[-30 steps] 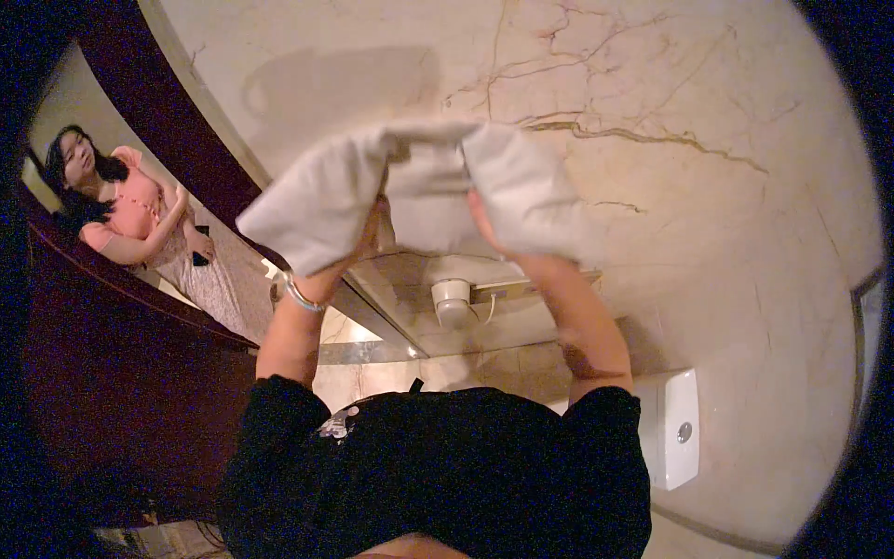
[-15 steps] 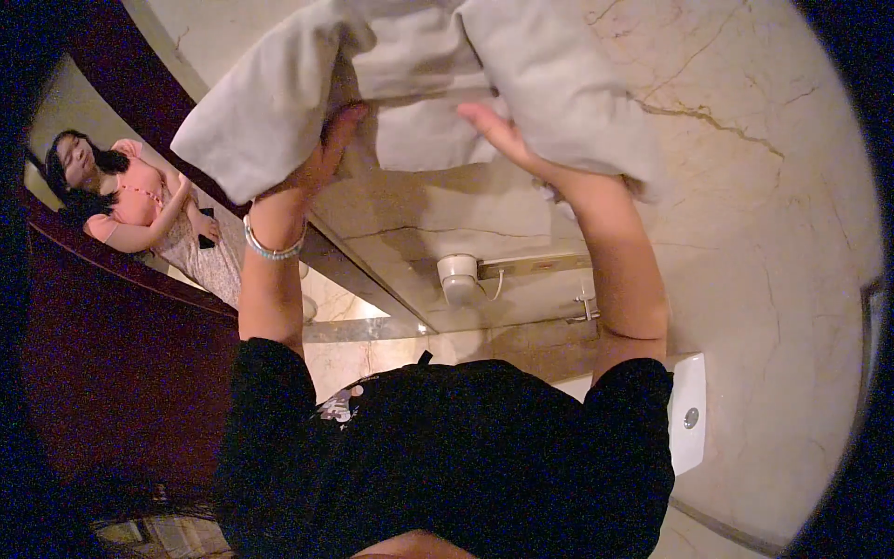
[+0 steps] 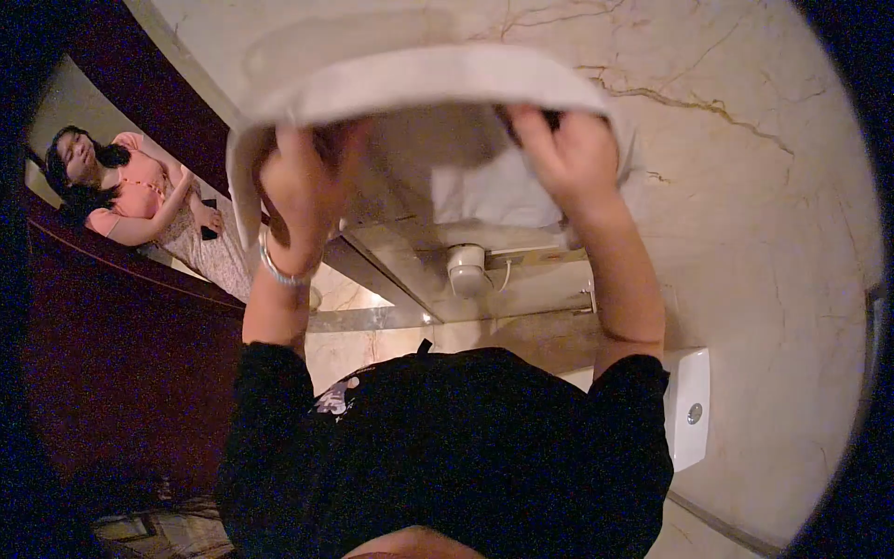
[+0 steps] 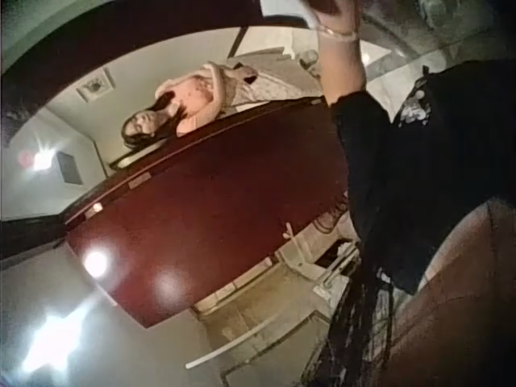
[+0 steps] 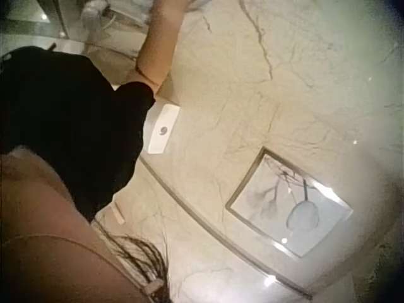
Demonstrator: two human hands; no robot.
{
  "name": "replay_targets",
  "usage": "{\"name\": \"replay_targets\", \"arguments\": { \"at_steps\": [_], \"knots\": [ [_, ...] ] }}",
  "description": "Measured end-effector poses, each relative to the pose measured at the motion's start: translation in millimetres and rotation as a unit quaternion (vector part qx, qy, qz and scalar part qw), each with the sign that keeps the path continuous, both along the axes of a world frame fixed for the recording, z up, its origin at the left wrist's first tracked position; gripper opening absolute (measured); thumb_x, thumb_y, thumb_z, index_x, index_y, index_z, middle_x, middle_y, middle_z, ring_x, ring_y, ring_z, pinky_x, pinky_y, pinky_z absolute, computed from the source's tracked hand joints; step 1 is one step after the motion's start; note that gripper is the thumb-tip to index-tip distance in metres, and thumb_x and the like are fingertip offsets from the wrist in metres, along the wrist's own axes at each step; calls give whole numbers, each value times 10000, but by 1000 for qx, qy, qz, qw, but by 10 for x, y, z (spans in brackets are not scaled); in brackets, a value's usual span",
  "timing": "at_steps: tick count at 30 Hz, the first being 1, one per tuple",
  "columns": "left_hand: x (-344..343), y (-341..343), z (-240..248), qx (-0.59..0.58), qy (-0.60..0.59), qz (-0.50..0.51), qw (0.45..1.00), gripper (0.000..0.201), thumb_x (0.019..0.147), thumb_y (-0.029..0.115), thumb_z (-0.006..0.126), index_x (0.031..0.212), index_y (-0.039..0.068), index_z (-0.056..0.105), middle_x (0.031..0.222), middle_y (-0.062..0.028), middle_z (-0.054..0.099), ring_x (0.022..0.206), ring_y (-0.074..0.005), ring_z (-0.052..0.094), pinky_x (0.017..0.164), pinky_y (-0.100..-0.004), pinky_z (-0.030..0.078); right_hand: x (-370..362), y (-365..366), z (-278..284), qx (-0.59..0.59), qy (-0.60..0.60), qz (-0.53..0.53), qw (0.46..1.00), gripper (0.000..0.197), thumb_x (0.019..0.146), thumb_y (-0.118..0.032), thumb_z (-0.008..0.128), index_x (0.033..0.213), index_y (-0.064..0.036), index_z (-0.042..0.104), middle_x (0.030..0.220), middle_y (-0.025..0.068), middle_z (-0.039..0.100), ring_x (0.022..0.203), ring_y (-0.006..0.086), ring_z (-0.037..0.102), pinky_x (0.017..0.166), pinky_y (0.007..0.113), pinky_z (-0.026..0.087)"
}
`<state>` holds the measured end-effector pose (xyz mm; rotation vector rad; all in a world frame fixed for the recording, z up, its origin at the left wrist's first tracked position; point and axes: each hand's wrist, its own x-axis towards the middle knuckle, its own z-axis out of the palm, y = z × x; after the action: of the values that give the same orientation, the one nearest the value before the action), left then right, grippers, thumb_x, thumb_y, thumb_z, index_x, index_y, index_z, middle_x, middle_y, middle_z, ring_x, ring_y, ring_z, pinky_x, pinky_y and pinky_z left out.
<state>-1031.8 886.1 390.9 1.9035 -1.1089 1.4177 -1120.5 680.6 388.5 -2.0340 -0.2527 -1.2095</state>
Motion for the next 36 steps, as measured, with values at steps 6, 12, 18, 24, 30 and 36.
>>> {"name": "replay_targets", "arguments": {
  "at_steps": [6,12,18,24,30,36],
  "knots": [
    [265,-67,217,-43,-260,48,964,52,655,45,606,640,58,557,595,-55,512,500,-204,515,475,-278,436,81,75,150,187,-46,154,969,141,830,-68,486,925,33,511,744,83,568,593,127,517,530,235,420],
    [200,-45,32,55,-31,-94,994,147,713,111,610,858,88,604,939,-92,576,891,-228,533,727,-332,454,-33,-227,-177,279,-110,225,927,141,820,-39,460,910,48,524,792,123,586,677,173,550,592,265,435],
    [215,-147,81,212,-146,92,962,655,735,555,420,1226,123,382,1312,-61,298,1216,-310,231,996,-423,186,-84,-145,-592,-210,-160,-216,940,582,740,-215,566,1220,21,338,1249,264,293,1160,357,312,936,412,269],
    [121,-394,283,213,-121,56,968,646,752,520,433,1244,110,353,1336,-91,257,1232,-311,203,998,-452,162,45,-435,-316,-212,-80,-257,939,735,696,-275,595,1280,-7,239,1330,256,145,1220,393,178,997,424,152],
    [-204,-1004,1094,129,-170,-6,977,591,736,368,539,1164,-16,406,1260,-172,346,1144,-352,332,953,-428,261,-203,-1007,831,-307,-121,-395,857,705,757,-307,491,1305,-8,162,1347,194,170,1248,317,165,1002,403,162],
    [-38,-1159,673,144,-130,-59,979,652,696,262,585,1238,8,326,1323,-158,253,1211,-363,213,1011,-452,145,-117,-1241,141,-287,-135,-371,873,764,719,-391,533,1294,-9,204,1331,252,157,1221,405,164,1000,451,115]
  ]
}}
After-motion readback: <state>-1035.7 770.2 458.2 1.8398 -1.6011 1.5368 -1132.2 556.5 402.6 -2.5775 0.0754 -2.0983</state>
